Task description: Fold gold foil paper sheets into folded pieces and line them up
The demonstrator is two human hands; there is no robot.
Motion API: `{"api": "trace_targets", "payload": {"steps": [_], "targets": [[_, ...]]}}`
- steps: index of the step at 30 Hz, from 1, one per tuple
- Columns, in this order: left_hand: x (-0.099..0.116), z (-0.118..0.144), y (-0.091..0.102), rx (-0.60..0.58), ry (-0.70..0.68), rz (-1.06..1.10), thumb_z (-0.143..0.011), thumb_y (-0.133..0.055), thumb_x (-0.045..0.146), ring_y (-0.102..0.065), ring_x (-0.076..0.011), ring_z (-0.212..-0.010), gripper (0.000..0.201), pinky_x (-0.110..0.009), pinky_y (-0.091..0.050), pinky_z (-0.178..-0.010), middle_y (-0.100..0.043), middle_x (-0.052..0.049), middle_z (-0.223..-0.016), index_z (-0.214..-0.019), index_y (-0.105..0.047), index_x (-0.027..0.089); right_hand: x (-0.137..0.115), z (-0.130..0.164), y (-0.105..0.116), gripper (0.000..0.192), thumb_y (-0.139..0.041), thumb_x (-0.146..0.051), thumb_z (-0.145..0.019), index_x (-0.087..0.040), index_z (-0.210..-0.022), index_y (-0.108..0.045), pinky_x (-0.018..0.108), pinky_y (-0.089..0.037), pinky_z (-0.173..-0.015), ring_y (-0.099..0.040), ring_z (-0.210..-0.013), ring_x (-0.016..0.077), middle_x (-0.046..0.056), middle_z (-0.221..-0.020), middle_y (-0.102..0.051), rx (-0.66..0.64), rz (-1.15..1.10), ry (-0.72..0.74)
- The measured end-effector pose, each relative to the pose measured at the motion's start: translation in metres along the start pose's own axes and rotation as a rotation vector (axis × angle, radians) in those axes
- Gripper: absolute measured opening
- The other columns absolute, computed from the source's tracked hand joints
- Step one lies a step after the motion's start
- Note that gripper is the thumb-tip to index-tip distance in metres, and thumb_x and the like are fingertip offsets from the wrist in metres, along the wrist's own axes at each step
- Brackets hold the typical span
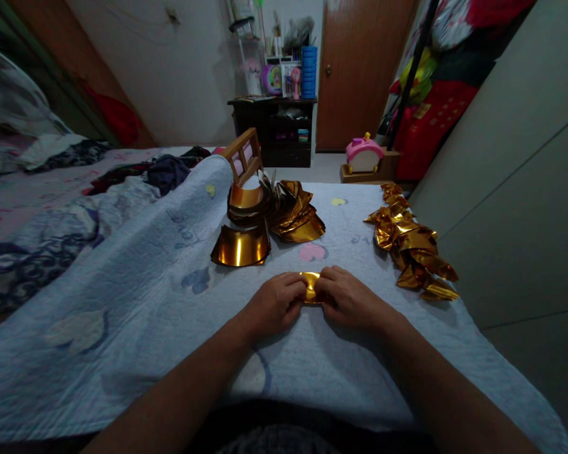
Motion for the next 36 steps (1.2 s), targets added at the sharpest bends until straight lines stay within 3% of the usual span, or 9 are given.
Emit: {"api": "trace_targets", "payload": {"steps": [7, 14, 23, 27, 36], "targets": [[0.000, 0.000, 0.007, 0.001, 0.045, 0.094, -0.089, -0.060, 0.015, -0.063, -0.0219, -0.099, 0.009, -0.039, -0.052, -0.091, -0.071, -0.007, -0.100, -0.091, -0.068, 0.019, 0.008, 0.000, -0.001, 0.013, -0.057, -0.009, -0.087, -0.018, -0.084, -0.066, 0.032, -0.043, -0.079, -0.056, -0.086, 0.0187, 0.005, -0.088, -0.065, -0.072, -0.150, -0.031], [-0.002, -0.001, 0.008, -0.044, 0.153, 0.009, -0.095, -0.057, 0.021, -0.058, -0.0223, -0.093, 0.016, -0.037, -0.049, -0.085, -0.067, -0.006, -0.092, -0.087, -0.070, 0.019, 0.005, -0.004, 0.004, 0.020, -0.053, -0.008, -0.089, -0.018, -0.082, -0.068, 0.029, -0.043, -0.073, -0.060, -0.076, 0.0174, 0.005, -0.084, -0.070, -0.093, -0.184, -0.097], [-0.010, -0.002, 0.002, -0.070, 0.244, -0.047, -0.096, -0.056, 0.025, -0.059, -0.0217, -0.086, 0.018, -0.036, -0.047, -0.079, -0.068, -0.005, -0.086, -0.084, -0.067, 0.018, 0.011, -0.004, -0.004, 0.018, -0.053, -0.012, -0.089, -0.017, -0.080, -0.068, 0.029, -0.039, -0.067, -0.059, -0.072, 0.0183, 0.008, -0.081, -0.071, -0.066, -0.023, -0.216], [-0.007, -0.004, 0.003, -0.092, 0.260, -0.092, -0.097, -0.053, 0.024, -0.060, -0.0219, -0.086, 0.018, -0.037, -0.047, -0.081, -0.069, -0.005, -0.088, -0.087, -0.067, 0.017, 0.013, -0.004, -0.004, 0.020, -0.052, -0.015, -0.089, -0.017, -0.079, -0.069, 0.029, -0.036, -0.064, -0.058, -0.069, 0.0175, 0.009, -0.080, -0.071, -0.106, 0.038, -0.280], [-0.006, -0.005, 0.003, -0.068, 0.436, -0.150, -0.092, -0.059, 0.026, -0.062, -0.0211, -0.084, 0.015, -0.034, -0.046, -0.078, -0.069, -0.005, -0.085, -0.083, -0.066, 0.017, 0.008, -0.005, 0.003, 0.025, -0.049, -0.020, -0.092, -0.015, -0.090, -0.073, 0.030, -0.037, -0.069, -0.064, -0.079, 0.0206, 0.012, -0.092, -0.075, -0.192, 0.059, -0.411]]}}
Point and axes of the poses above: each hand's wrist, its own z-axis away from the middle knuckle, its own y-axis out of the back of the hand, x = y × z, the point moved 3 cm from there along -z, towards the middle knuckle
